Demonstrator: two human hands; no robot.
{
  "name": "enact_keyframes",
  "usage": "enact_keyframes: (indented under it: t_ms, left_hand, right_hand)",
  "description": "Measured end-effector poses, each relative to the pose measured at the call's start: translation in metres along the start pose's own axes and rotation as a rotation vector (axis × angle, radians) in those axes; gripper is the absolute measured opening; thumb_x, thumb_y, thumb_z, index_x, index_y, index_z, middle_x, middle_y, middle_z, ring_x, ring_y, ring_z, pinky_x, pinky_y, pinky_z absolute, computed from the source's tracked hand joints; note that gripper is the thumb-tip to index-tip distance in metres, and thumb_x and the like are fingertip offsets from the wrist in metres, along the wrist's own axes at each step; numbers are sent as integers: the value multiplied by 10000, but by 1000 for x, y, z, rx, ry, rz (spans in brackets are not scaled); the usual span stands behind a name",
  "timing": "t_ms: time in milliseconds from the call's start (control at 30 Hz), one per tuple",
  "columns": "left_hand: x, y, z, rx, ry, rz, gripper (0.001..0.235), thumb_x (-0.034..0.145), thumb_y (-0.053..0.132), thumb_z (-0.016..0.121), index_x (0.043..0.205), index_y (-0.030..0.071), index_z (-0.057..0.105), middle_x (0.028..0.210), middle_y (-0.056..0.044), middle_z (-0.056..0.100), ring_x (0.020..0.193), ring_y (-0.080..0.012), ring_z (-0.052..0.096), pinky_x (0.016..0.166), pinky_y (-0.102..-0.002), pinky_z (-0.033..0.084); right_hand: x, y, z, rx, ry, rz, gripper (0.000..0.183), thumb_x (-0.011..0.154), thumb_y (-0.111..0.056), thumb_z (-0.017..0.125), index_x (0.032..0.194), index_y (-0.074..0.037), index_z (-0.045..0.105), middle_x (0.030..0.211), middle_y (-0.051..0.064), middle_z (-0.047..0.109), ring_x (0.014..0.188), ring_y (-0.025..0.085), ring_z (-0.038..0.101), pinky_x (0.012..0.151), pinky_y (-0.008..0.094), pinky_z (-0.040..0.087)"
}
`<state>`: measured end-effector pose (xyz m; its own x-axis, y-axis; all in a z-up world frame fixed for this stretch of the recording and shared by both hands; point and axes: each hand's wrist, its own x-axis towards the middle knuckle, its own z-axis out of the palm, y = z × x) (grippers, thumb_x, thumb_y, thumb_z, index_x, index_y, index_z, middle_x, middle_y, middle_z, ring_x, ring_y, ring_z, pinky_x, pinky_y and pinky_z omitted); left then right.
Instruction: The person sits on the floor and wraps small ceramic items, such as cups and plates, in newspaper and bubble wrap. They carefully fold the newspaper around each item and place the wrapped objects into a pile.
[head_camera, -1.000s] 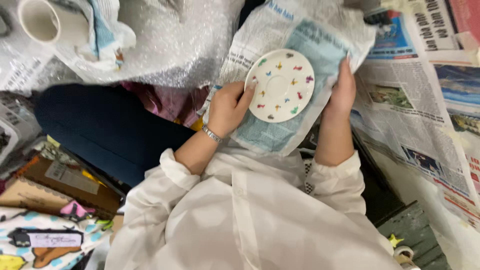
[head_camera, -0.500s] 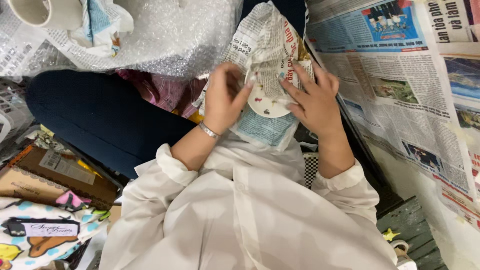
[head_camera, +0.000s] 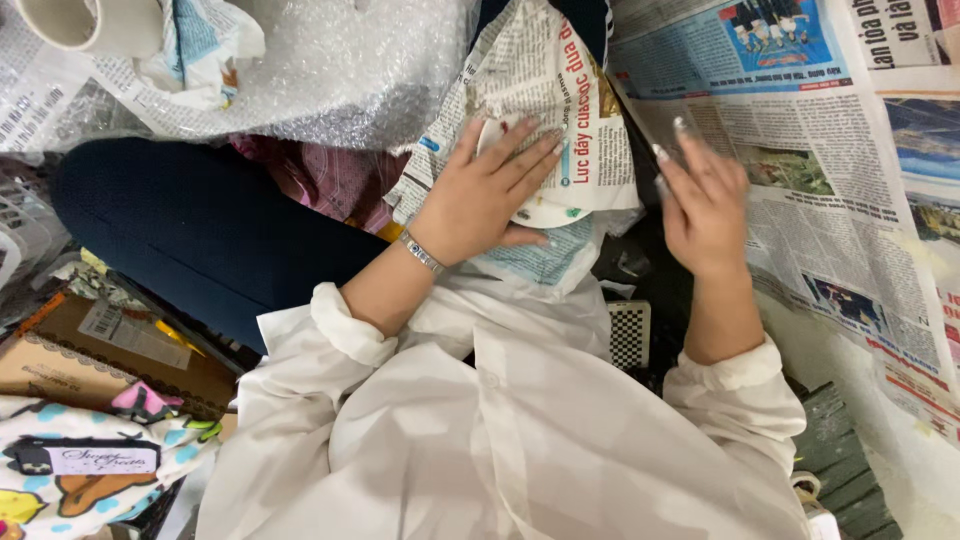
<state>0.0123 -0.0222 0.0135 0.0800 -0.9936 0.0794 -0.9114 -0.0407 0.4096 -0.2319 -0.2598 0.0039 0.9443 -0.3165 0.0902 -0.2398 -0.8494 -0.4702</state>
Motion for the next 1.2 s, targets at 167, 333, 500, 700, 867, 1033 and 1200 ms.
enact_keyframes:
  t_ms: [167, 333, 500, 700, 867, 1033, 1200]
  left_hand:
    - [-1, -4, 9, 7, 6, 14, 992, 802, 710, 685, 1574, 126, 466, 1636, -28, 421, 1538, -256, 278, 1245, -604, 163]
    - [-5, -13, 9, -20, 4, 30, 1000, 763, 710, 680, 1568, 157, 467, 1631, 9, 422, 1534, -235, 284, 1247, -595, 161]
    - [-5, -17, 16, -52, 30, 62, 982, 766, 716, 686, 1551, 162, 479, 1614, 17, 426, 1514, -227, 296, 1230, -620, 161]
    - [-6, -20, 14, -21, 48, 94, 919, 765, 718, 685, 1485, 166, 540, 1593, 19, 455, 1505, -224, 317, 1219, -630, 186]
    - [-13, -10, 4, 48, 62, 94, 886, 784, 718, 679, 1475, 179, 549, 1574, -26, 466, 1502, -256, 324, 1228, -624, 196]
    - [-29, -2, -12, 3, 31, 97, 909, 761, 723, 668, 1487, 193, 530, 1571, -63, 454, 1490, -289, 310, 1214, -617, 185]
    - [-46, 4, -21, -76, -11, 84, 991, 684, 767, 704, 1464, 182, 527, 1563, -118, 432, 1492, -358, 283, 1203, -628, 150]
  right_hand:
    - [14, 4, 24, -346, 59, -276, 327, 883, -150, 815, 1201, -201, 763, 1433, 119, 647, 1420, 360, 546, 1111, 507, 366]
    - [42, -14, 19, -284, 155, -447, 294, 847, -218, 820, 1133, -282, 833, 1280, 2, 707, 1366, 343, 592, 1067, 481, 374]
    - [61, -29, -1, -289, 105, -507, 260, 835, -249, 811, 1082, -323, 837, 1256, -62, 727, 1338, 309, 615, 1074, 459, 394]
    - [73, -40, -11, -230, -123, -484, 449, 691, -235, 816, 1139, -264, 802, 1334, -60, 696, 1248, 281, 631, 997, 444, 437]
    - [64, -40, 1, -158, -148, -491, 551, 655, -194, 828, 1205, -194, 795, 1343, 21, 677, 1108, 279, 634, 938, 436, 484]
    - [56, -45, 12, -24, -115, -392, 489, 659, -132, 815, 1145, -170, 775, 1369, 61, 667, 1099, 289, 638, 932, 429, 490]
    - [54, -50, 14, -10, -112, -373, 482, 648, -141, 810, 1128, -142, 772, 1373, 73, 665, 1079, 311, 628, 937, 435, 478]
